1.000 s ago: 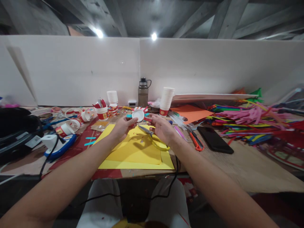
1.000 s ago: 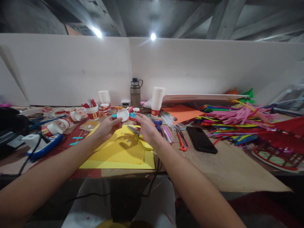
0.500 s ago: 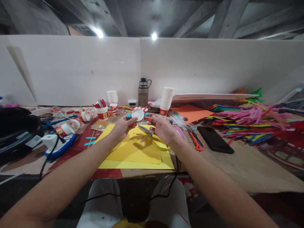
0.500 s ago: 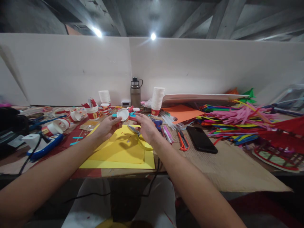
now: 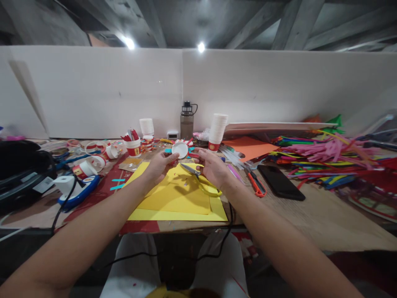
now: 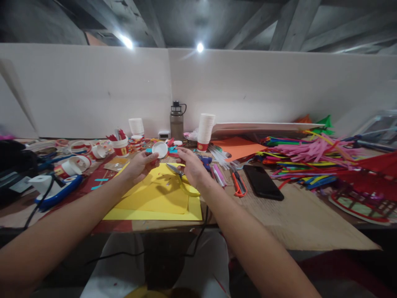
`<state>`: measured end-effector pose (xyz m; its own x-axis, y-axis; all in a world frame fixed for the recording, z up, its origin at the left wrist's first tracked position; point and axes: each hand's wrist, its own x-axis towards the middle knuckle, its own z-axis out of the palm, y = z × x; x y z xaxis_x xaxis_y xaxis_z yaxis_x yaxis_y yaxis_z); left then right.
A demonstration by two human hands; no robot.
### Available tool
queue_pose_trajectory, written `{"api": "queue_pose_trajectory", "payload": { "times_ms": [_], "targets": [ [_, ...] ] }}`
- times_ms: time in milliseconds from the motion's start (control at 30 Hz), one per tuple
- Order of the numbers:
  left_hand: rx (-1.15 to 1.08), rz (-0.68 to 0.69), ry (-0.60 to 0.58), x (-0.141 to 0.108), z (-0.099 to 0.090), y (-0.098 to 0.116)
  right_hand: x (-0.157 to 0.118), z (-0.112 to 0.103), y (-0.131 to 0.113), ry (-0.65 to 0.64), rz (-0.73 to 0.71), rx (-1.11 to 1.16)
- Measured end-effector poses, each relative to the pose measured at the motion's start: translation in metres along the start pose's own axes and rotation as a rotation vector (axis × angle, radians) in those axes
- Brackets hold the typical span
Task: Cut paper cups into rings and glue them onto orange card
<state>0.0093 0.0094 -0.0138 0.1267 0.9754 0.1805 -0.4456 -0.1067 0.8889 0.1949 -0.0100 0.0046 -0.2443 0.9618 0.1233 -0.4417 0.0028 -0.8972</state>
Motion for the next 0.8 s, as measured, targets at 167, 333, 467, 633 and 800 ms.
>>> {"api": "queue_pose_trajectory", "payload": {
  "times_ms": [167,333,467,633,800],
  "targets": [
    [0.014,-0.016,-0.021,0.0,-0.001,-0.001,0.004,-0.003,0.007,0.026,0.006,-0.157],
    [0.011,-0.021,-0.025,-0.001,0.001,-0.002,0.006,-0.004,0.012,0.01,-0.014,-0.257],
    [-0.007,-0.009,-0.017,-0.002,0.001,-0.001,0.007,-0.007,0.013,-0.003,-0.033,-0.254],
    [0.008,0.002,-0.028,-0.001,-0.001,-0.003,0.006,-0.006,0.013,-0.007,-0.019,-0.231],
    [-0.012,0.009,-0.017,0.0,0.0,-0.004,0.006,-0.004,0.014,-0.005,-0.004,-0.212]
  ]
}}
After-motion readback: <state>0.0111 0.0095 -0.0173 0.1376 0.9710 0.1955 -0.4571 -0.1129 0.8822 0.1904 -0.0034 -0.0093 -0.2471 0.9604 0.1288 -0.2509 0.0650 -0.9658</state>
